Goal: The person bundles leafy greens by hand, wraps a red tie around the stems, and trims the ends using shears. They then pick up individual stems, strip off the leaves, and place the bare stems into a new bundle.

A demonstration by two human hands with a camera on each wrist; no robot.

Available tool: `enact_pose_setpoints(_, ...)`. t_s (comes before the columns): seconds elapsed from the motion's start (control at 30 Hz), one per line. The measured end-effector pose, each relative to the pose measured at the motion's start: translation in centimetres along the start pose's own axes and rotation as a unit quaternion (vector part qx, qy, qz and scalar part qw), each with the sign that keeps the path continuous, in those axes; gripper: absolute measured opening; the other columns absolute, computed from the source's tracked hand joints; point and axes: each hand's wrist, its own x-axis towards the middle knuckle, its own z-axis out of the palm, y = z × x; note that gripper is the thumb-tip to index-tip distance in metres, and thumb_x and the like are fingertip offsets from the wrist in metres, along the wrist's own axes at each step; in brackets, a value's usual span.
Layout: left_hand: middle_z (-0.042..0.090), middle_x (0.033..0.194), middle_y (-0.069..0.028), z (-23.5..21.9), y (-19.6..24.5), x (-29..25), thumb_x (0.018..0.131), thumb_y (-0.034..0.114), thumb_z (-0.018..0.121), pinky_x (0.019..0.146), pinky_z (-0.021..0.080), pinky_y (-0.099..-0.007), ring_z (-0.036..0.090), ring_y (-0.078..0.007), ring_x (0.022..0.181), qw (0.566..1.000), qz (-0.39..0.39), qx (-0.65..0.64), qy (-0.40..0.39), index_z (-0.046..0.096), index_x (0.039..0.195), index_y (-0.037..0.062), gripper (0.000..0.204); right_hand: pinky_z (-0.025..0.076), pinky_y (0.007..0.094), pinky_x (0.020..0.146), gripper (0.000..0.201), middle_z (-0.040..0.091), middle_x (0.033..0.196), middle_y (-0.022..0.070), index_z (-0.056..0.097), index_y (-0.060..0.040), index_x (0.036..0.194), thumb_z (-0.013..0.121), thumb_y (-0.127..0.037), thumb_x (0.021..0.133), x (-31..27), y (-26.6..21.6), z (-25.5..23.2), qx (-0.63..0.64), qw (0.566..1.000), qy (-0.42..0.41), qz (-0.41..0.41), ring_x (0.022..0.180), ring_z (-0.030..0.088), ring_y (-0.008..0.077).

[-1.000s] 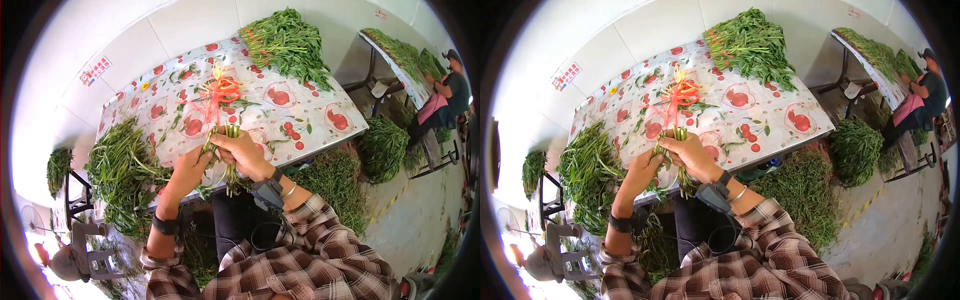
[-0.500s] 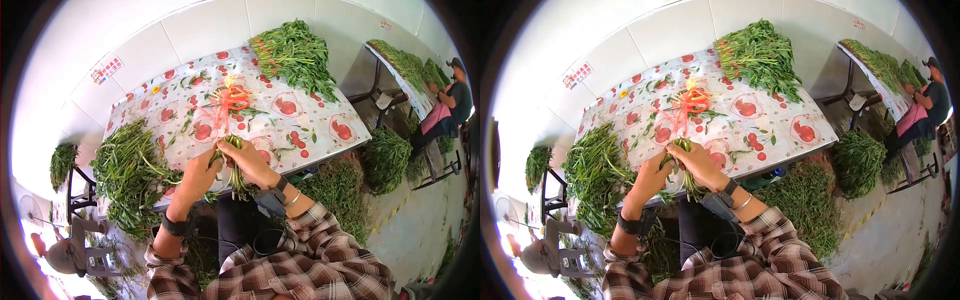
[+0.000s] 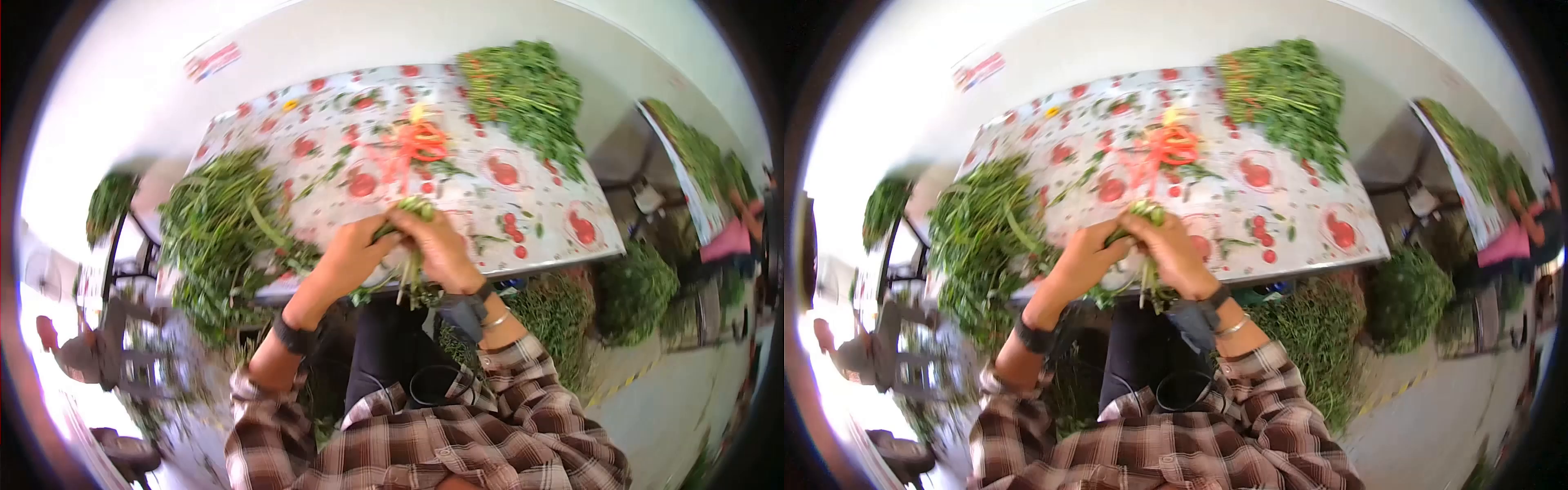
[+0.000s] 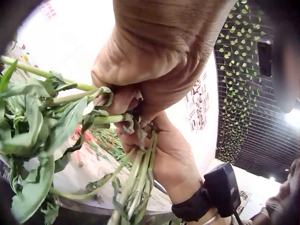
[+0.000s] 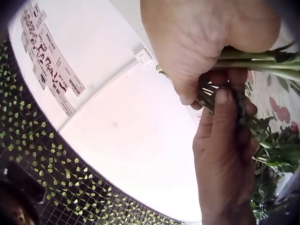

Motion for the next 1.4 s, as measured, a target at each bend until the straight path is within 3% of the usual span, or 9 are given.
enact_pose_setpoints(0.23,0.062,0.078,-0.0163,0.3,-1.3,-0.6,0.082,0.019,0.06,0.064,0.044,-0.0368,0.052,-0.0323,0.065,0.996,0.02,0.086,0.003,0.061,0.096,0.0005,0.023,0.051,0.0327,0.07,0.02,0.06,0.083,0.0063,0.055,-0.0075,0.09,0.052,-0.027,0.093,1.1,0.3,-1.2,0.149,0.988,0.023,-0.04,0.08,0.06,0.0193)
enact_pose_setpoints(0.33,0.06,0.084,-0.0126,0.9,-2.4,-0.7,0.079,0.02,0.062,0.082,0.041,-0.0386,0.051,-0.0307,0.09,0.99,0.102,0.099,0.02,0.062,0.089,0.0024,0.02,0.048,0.0317,0.068,0.022,0.054,0.074,0.0028,0.05,-0.0094,0.085,0.048,-0.03,0.095,1.3,1.4,-1.6,0.206,0.977,0.042,-0.022,0.068,0.055,0.0164)
enact_pose_setpoints(0.57,0.055,0.086,-0.0078,0.9,-3.0,-2.2,0.076,0.021,0.063,0.092,0.032,-0.0402,0.049,-0.0262,0.095,0.955,0.141,0.251,0.074,0.063,0.09,0.0072,0.02,0.03,0.0242,0.052,0.03,0.026,0.055,-0.0051,0.041,-0.013,0.073,0.044,-0.032,0.096,1.6,2.3,-3.9,0.3,0.952,0.068,0.013,0.05,0.025,0.0081)
enact_pose_setpoints(0.77,0.059,0.095,-0.0087,-0.7,-5.6,-3.6,0.075,0.014,0.061,0.097,0.029,-0.0401,0.054,-0.025,0.098,0.964,0.025,0.263,0.015,0.057,0.098,0.0083,0.025,0.027,0.023,0.046,0.03,0.026,0.053,-0.0054,0.041,-0.0133,0.071,0.046,-0.031,0.095,1.5,2.1,-6.3,0.382,0.922,0.064,0.018,0.047,0.024,0.0073)
enact_pose_setpoints(0.97,0.061,0.105,-0.0104,-7.4,-7.6,-6.4,0.07,0.009,0.061,0.086,0.044,-0.0359,0.057,-0.0246,0.099,0.997,-0.032,0.071,0.011,0.057,0.112,0.0042,0.042,0.026,0.0226,0.045,0.03,0.026,0.053,-0.0059,0.042,-0.0129,0.071,0.047,-0.032,0.094,1.2,1.8,-7.0,0.349,0.936,0.043,0.018,0.046,0.025,0.007)
enact_pose_setpoints(1.03,0.061,0.105,-0.0096,-10.0,-8.7,-6.3,0.073,0.013,0.063,0.082,0.045,-0.0332,0.058,-0.0218,0.095,0.986,-0.021,0.132,0.104,0.057,0.114,0.0024,0.042,0.026,0.0226,0.044,0.03,0.026,0.053,-0.006,0.042,-0.0128,0.071,0.047,-0.032,0.094,1.1,1.8,-6.9,0.338,0.94,0.039,0.019,0.046,0.025,0.0068)
enact_pose_setpoints(1.17,0.064,0.089,-0.0124,-13.7,-11.8,-3.3,0.076,0.024,0.065,0.078,0.046,-0.0346,0.061,-0.0224,0.085,0.939,-0.174,0.162,0.248,0.06,0.099,-0.0009,0.034,0.025,0.0225,0.044,0.031,0.026,0.053,-0.0063,0.042,-0.0125,0.071,0.047,-0.032,0.094,1.0,2.0,-6.4,0.314,0.948,0.039,0.013,0.046,0.024,0.0064)
enact_pose_setpoints(1.37,0.064,0.093,-0.0172,-14.5,-15.2,0.0,0.071,0.034,0.06,0.079,0.045,-0.0403,0.06,-0.0318,0.092,0.867,-0.303,0.355,0.175,0.062,0.088,0.0028,0.035,0.025,0.0226,0.044,0.03,0.025,0.053,-0.0062,0.042,-0.0126,0.072,0.045,-0.031,0.095,0.9,2.1,-6.5,0.306,0.951,0.034,-0.003,0.045,0.024,0.0063)
enact_pose_setpoints(1.4,0.063,0.08,-0.0126,-14.6,-16.8,0.0,0.071,0.031,0.065,0.068,0.046,-0.036,0.06,-0.0245,0.073,0.862,-0.259,0.379,0.214,0.06,0.083,0.0012,0.032,0.025,0.0227,0.044,0.03,0.025,0.053,-0.0061,0.042,-0.0125,0.072,0.045,-0.031,0.095,0.8,2.0,-6.5,0.299,0.954,0.038,-0.01,0.046,0.024,0.0062)
